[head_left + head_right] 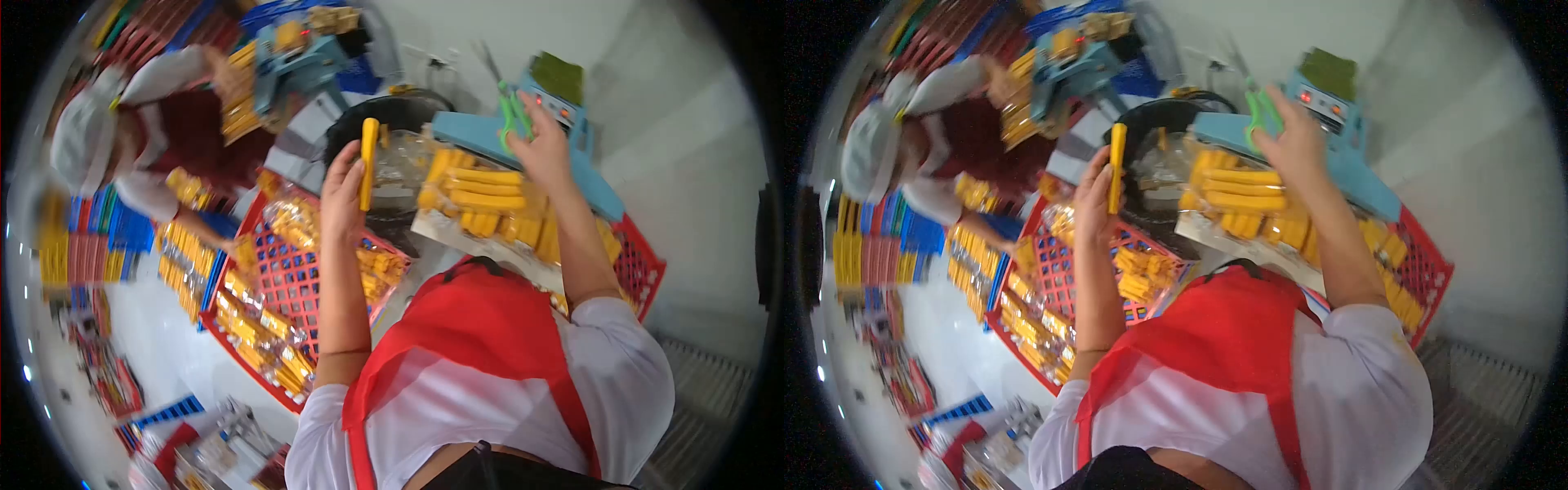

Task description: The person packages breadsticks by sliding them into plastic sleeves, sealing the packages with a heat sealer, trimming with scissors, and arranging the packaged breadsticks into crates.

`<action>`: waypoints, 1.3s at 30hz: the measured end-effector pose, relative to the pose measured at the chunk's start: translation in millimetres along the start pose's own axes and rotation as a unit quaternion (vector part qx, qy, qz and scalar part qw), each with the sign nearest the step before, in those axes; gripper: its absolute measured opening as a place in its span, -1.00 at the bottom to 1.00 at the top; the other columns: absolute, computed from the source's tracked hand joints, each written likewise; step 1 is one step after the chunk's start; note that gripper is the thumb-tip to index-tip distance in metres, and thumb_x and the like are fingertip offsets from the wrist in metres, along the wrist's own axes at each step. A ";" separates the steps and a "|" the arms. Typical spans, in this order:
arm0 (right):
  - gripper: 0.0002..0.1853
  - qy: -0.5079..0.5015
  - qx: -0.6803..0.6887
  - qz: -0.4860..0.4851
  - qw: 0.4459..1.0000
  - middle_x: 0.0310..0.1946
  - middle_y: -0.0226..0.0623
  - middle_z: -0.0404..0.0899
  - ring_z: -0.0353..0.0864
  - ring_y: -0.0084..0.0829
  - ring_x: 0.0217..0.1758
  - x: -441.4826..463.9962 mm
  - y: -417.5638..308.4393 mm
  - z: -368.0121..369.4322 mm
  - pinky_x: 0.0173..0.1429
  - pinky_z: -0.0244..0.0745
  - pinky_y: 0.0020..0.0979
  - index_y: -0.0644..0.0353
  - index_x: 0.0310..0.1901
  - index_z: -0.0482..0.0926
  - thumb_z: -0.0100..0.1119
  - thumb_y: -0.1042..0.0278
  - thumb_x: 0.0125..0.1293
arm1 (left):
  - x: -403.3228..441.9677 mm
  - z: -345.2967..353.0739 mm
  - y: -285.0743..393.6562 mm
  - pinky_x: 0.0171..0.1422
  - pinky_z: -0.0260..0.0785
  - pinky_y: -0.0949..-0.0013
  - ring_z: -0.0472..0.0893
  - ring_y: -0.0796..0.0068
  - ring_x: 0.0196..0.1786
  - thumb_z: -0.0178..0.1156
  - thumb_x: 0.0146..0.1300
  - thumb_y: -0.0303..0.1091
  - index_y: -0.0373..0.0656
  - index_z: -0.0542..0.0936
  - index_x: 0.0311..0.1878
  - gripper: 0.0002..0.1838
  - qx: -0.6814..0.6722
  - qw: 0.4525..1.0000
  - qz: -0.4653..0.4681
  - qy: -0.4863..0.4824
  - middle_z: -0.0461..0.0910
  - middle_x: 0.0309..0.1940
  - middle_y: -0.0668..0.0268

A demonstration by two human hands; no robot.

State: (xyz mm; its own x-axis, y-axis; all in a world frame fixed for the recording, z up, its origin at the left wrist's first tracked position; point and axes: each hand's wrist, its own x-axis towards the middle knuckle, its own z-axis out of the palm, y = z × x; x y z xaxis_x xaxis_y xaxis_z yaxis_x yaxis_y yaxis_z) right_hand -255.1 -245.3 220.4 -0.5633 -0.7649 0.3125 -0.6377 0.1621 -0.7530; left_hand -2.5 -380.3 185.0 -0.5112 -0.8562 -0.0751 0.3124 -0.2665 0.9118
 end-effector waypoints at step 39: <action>-0.87 0.086 0.124 0.275 0.950 -0.49 -0.36 0.50 0.43 -0.63 -0.46 -102.3 134.1 -145.6 -0.35 0.34 -0.63 0.33 -0.32 0.50 0.08 0.47 0.10 | 35.3 38.6 -70.6 0.19 0.10 0.38 0.34 0.30 0.09 0.14 0.08 -0.30 -0.26 0.35 0.07 -0.53 0.359 0.900 0.095 -0.226 0.41 -0.02 0.17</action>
State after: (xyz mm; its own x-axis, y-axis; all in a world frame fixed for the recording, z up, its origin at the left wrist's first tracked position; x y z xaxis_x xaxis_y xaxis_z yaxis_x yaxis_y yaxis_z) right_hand -359.4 -54.5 171.7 -0.8659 -0.4914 -0.0933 -0.0917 0.3395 -0.9361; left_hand -73.5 -374.6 133.5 -0.8281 -0.5447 0.1328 -0.0877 0.3598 0.9289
